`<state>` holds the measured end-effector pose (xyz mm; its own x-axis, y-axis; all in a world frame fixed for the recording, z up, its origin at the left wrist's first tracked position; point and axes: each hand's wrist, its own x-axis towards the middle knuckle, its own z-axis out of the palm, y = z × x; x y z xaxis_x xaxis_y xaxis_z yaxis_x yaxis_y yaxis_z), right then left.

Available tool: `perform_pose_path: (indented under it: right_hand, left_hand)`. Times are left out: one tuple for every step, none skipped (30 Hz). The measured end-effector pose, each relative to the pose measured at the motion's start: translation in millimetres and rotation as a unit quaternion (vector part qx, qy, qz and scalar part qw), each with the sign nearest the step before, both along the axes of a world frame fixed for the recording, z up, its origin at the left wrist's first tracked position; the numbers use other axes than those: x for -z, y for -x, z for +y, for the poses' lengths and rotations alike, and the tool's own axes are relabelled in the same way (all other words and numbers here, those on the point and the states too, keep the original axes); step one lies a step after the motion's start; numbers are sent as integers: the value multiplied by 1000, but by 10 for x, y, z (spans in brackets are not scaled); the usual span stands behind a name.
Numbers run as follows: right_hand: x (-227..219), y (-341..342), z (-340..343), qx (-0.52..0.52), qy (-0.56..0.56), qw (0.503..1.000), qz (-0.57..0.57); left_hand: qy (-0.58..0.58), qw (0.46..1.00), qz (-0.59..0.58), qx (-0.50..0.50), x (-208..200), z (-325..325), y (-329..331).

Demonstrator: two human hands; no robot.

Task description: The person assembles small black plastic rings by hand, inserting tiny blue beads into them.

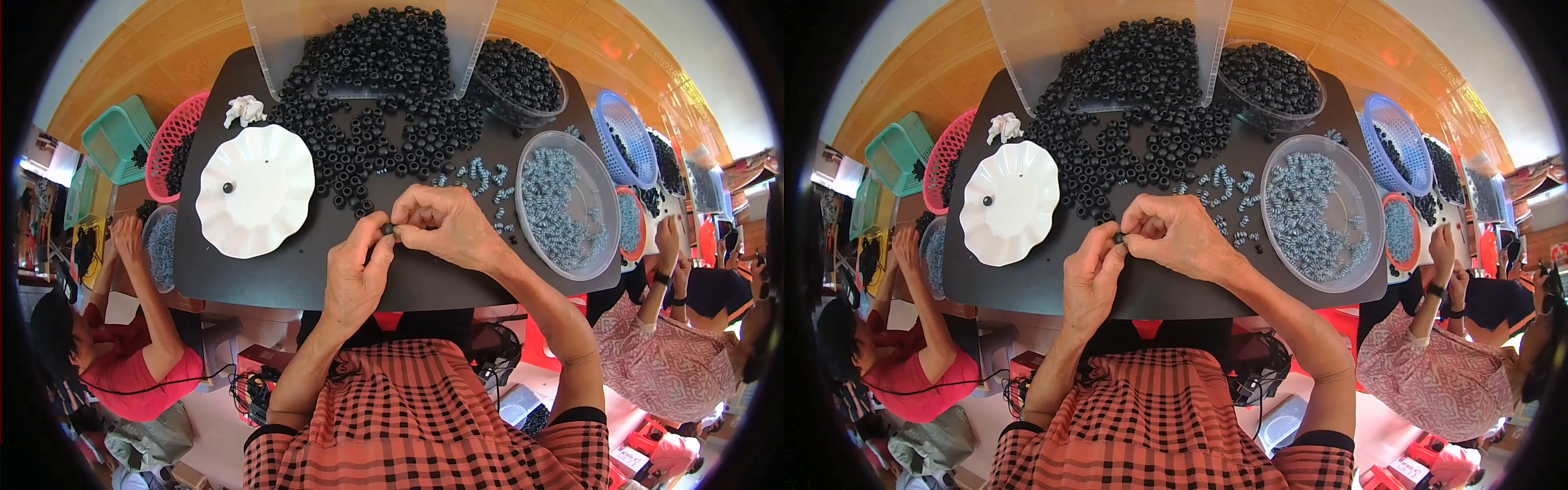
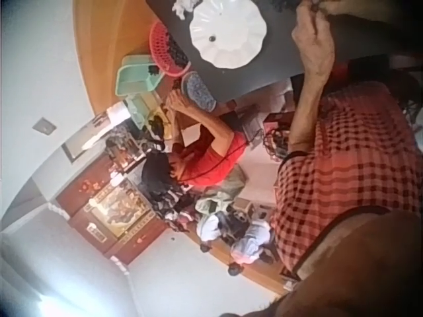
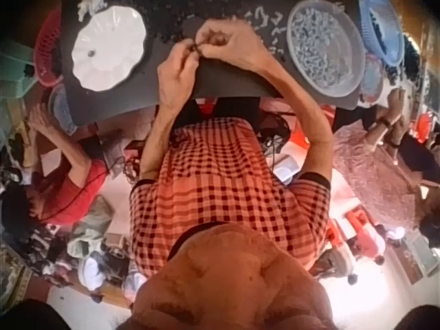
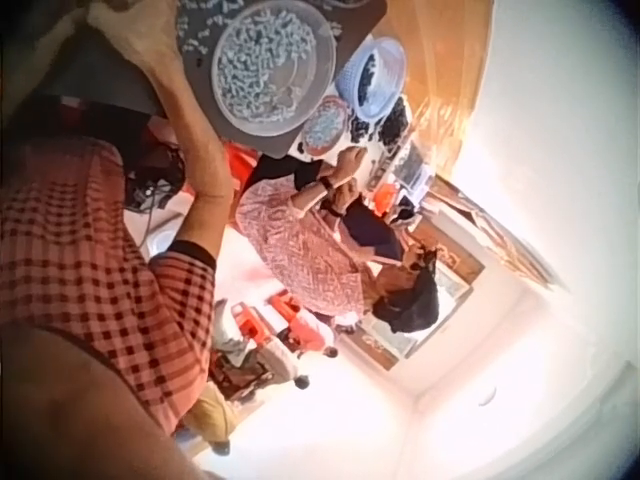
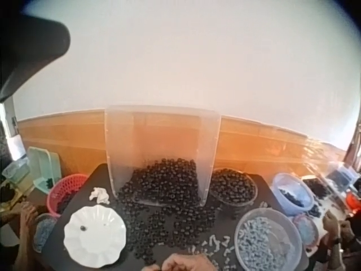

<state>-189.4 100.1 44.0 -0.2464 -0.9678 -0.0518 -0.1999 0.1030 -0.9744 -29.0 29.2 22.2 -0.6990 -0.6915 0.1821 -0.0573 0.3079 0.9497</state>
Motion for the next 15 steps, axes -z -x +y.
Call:
perform_pose_path:
  right_hand:
    - [-7,-1,7,-4,3,1000,2]
    - [-11,0,12,-8,6,1000,4]
    - [-10,9,16,-8,4,1000,3]
    - [-11,26,26,-9,-2,1000,11]
    - [-13,38,34,-10,-8,1000,18]
    - [-20,43,39,-9,-9,1000,18]
    - [-30,44,39,-9,-19,1000,13]
    - [-38,45,38,-9,-28,1000,9]
    - [-45,45,31,-10,-29,1000,8]
    - [-48,43,22,-10,-29,999,16]
    - [-45,44,18,-9,-29,999,25]
    - [-37,49,21,-9,-30,999,24]
    - [-33,57,32,-11,-33,999,-2]
    - [-30,65,45,-13,-36,999,-27]
    - [-16,73,61,-11,-37,999,-28]
  left_hand:
    - [-2,1000,-2,0,10,6,0]
    - [23,1000,-3,0,21,13,-3]
    - [47,999,-3,0,31,20,-4]
    - [45,999,-4,2,29,26,1]
    - [54,998,-8,4,15,31,4]
    - [63,998,-11,6,9,34,9]
    - [62,998,-13,6,13,34,11]
    - [62,998,-12,9,18,32,9]
    - [61,998,-12,12,20,30,6]
    - [60,998,-14,13,19,28,5]
    - [47,999,-16,16,13,23,6]
    - [33,999,-18,20,7,21,5]
    - [32,999,-18,21,3,19,-2]
    - [33,999,-23,28,0,14,-10]
    - [34,998,-28,35,-4,15,-13]
